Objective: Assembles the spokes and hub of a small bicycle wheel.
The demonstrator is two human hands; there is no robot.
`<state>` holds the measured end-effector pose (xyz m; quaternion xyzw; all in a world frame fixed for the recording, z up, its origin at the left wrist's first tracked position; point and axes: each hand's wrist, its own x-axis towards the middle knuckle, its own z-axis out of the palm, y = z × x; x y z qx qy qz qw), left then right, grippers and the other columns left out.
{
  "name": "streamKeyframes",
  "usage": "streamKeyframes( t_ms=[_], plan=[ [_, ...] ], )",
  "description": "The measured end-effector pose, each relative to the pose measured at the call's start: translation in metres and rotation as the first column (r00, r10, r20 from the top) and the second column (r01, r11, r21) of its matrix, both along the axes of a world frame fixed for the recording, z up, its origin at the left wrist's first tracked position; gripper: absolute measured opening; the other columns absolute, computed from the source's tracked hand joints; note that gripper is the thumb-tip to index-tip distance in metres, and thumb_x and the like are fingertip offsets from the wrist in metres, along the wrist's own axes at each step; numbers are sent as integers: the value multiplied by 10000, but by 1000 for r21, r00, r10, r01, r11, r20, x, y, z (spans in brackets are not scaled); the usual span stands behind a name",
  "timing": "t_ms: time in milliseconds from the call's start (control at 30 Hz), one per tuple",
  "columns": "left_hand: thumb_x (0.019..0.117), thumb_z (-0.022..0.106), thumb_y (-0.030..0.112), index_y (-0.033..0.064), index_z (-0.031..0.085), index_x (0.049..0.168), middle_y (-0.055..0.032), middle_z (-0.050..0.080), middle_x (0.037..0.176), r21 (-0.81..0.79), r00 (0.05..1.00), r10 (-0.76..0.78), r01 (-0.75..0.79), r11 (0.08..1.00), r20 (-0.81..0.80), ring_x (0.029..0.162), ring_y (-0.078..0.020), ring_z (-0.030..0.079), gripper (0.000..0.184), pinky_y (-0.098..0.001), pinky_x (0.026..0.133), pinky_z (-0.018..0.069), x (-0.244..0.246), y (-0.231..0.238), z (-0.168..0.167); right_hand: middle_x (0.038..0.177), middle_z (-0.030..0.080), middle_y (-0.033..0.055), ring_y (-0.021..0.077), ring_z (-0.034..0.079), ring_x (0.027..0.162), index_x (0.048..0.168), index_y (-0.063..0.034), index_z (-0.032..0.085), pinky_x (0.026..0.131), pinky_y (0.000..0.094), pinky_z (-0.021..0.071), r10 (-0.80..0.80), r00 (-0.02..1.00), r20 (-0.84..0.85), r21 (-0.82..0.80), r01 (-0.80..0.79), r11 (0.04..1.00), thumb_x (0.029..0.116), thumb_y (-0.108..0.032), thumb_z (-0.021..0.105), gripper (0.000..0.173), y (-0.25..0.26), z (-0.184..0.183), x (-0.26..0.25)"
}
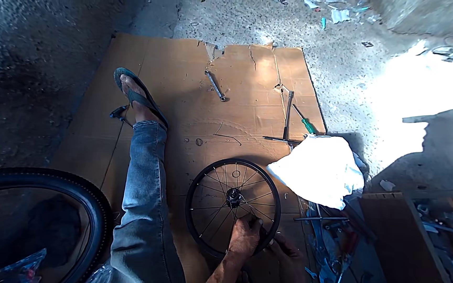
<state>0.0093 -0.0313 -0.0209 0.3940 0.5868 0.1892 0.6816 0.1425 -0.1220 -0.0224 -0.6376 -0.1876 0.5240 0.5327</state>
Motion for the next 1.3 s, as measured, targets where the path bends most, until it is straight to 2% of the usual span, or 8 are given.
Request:
streamKeyframes(
  t_ms=[67,133,233,300,400,600,933,1300],
  plan=[
    [1042,547,297,64,670,1152,-101,722,1007,15,914,-269,287,958,-305,908,-223,715,285,-421,848,588,0,7,28,926,745,176,230,741,794,1030,72,719,743,381,651,18,999,-28,-31,-19,999,917,47,688,120,5,2,0],
    [1057,474,288,93,638,1290,-106,678,1256,48,667,-443,582,812,-599,1088,-280,694,346,-485,908,574,5,8,58,900,739,148,189,726,780,1033,65,713,742,340,638,55,998,23,23,-56,998,916,43,680,123,6,-2,-1],
    [982,572,124,114,743,1161,-83,694,1299,462,544,-143,802,379,-827,1237,-266,649,248,-498,1070,499,0,0,40,918,751,128,191,735,801,1046,54,717,770,345,640,108,983,147,96,-123,988,906,36,685,144,6,-3,0],
    [1000,544,110,85,724,1047,-91,731,1122,544,577,-217,816,198,-787,1177,-277,669,188,-510,1152,422,-9,15,23,961,749,129,208,735,838,1060,51,713,797,366,638,137,972,192,137,-165,977,901,39,685,163,6,-4,2],
    [1013,501,199,86,690,1054,-83,703,1041,526,557,-532,819,228,-637,1114,-263,638,224,-427,1093,440,-17,39,24,950,749,136,224,743,832,1035,53,718,799,388,650,106,976,188,176,-140,974,888,63,693,149,5,-5,0],
    [953,604,236,82,676,1118,-110,696,1098,323,361,-778,922,215,-514,1122,-299,625,237,-528,1081,407,-6,62,28,913,734,133,235,743,774,1013,42,695,735,393,663,98,969,227,161,-136,978,884,36,656,135,2,-18,-4],
    [952,617,438,21,659,1043,-176,696,1066,50,72,-779,997,53,-623,1123,-388,618,429,-639,1107,333,16,65,39,961,737,84,153,744,810,1122,32,651,748,315,656,156,887,435,122,-230,966,944,-29,611,192,0,-21,-3],
    [924,660,292,58,688,1028,-146,717,1006,113,146,-842,988,102,-520,1030,-342,661,257,-660,1065,348,10,74,35,908,744,92,155,745,764,1067,61,676,736,308,657,95,905,415,176,-182,967,946,31,583,156,0,-19,-9]
  ],
)
